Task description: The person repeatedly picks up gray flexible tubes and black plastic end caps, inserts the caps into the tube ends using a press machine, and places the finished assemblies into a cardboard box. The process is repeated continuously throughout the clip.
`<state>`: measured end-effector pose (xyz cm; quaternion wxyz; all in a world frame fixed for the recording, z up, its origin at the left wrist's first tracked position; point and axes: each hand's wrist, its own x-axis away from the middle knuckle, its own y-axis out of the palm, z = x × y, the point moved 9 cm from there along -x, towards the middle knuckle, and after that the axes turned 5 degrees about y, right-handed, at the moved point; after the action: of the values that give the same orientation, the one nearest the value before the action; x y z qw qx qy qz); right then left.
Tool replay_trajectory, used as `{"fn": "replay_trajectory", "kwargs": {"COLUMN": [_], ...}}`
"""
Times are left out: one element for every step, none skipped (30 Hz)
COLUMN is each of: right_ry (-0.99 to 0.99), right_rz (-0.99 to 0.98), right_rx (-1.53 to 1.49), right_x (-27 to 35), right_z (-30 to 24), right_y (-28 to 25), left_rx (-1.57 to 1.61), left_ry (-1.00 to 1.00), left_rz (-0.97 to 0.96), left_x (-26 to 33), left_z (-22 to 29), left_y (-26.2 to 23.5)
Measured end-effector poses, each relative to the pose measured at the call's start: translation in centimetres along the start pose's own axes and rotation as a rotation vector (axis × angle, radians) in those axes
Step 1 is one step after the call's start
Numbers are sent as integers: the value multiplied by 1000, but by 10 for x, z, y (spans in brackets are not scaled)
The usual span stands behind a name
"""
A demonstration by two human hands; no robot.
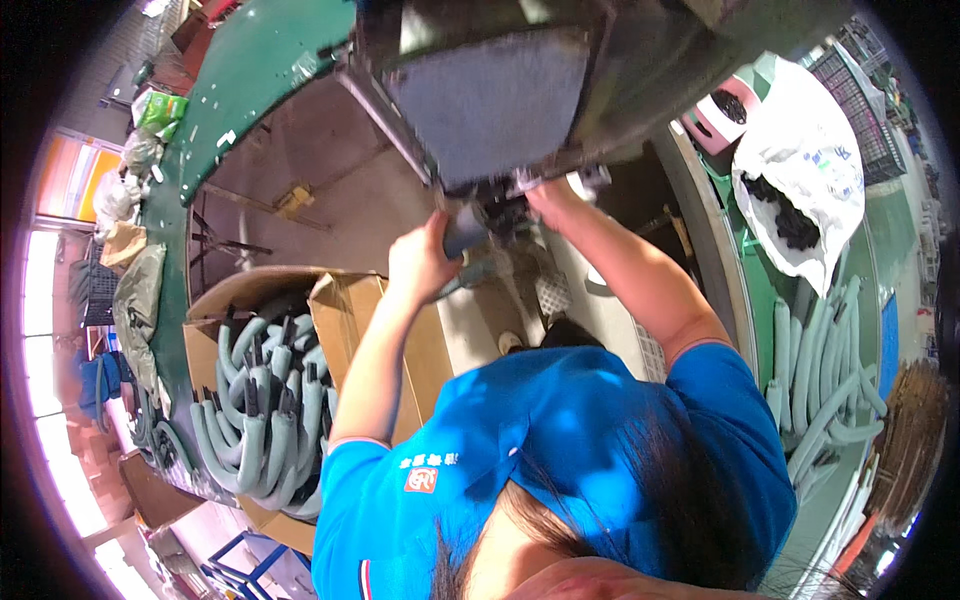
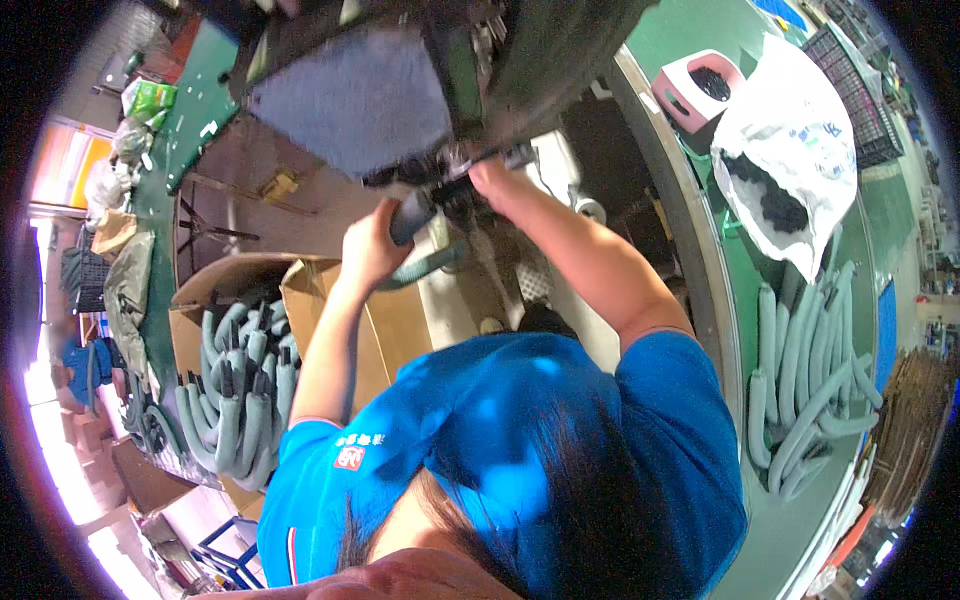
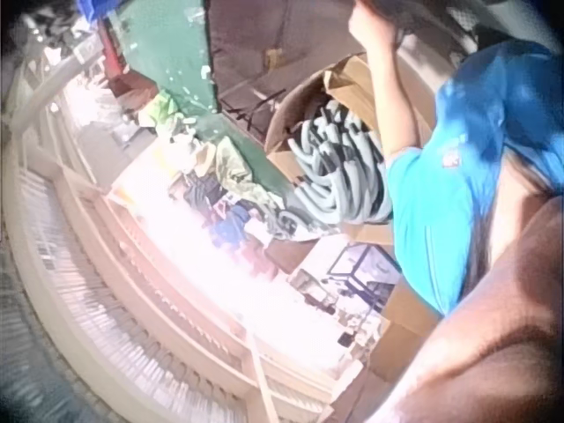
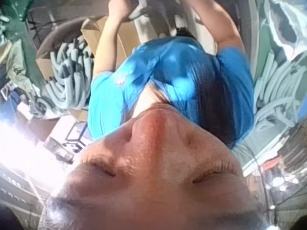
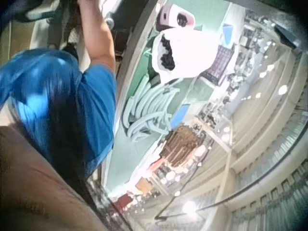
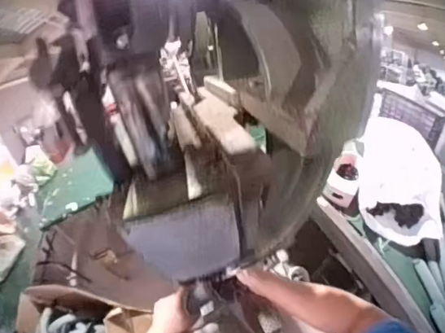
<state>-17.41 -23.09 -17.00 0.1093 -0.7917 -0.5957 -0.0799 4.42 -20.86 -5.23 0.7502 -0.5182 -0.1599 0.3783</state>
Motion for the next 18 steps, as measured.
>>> {"fn": "replay_trajectory", "kwargs": {"right_ry": [-3, 17, 31, -146, -232, -315, -394, -253, -337, -421, -504, -485, -345, -205, -76, 33, 128, 221], "right_rz": [37, 74, 107, 86, 53, 20, -9, -63, -62, -64, -66, -82, -76, -47, 12, 36, 36, 49], "right_rx": [91, 180, 270, 507, 503, 493, 485, 525, 507, 492, 481, 323, 214, 100, -15, 70, -75, -222], "right_x": [-4, 2, 3, 9, 3, -3, -4, -15, -26, -36, -44, -50, -39, -19, 7, 19, 35, 52], "right_z": [-5, -1, -2, -14, -8, 1, 5, 25, 42, 59, 76, 87, 68, 39, 4, -9, -25, -41], "right_y": [-1, -1, -1, 5, 7, 9, 10, 8, 2, -4, -12, -15, 6, 19, 22, 17, 16, 16], "left_rx": [-3, 31, 10, -18, -46, -56, -48, -40, -27, -26, -22, -20, -41, -56, -65, -72, -75, -77], "left_ry": [27, 40, 36, 37, 38, 41, 47, 53, 67, 70, 75, 70, 42, 29, 35, 40, 50, 58], "left_rz": [15, 28, 13, -7, -27, -22, -31, -39, -52, -60, -59, -53, -43, -30, -24, -27, -28, -29], "left_x": [-5, -5, -7, -10, -13, -12, -13, -14, -16, -17, -21, -22, -14, -8, -6, -9, -11, -12], "left_z": [-3, -3, -2, -2, 0, 2, 3, 3, 5, 8, 11, 10, -2, -9, -9, -3, -1, 0], "left_y": [0, 1, 0, -2, -5, -10, -9, -7, -3, -1, 0, 1, 0, -2, -3, -3, -3, -2]}}
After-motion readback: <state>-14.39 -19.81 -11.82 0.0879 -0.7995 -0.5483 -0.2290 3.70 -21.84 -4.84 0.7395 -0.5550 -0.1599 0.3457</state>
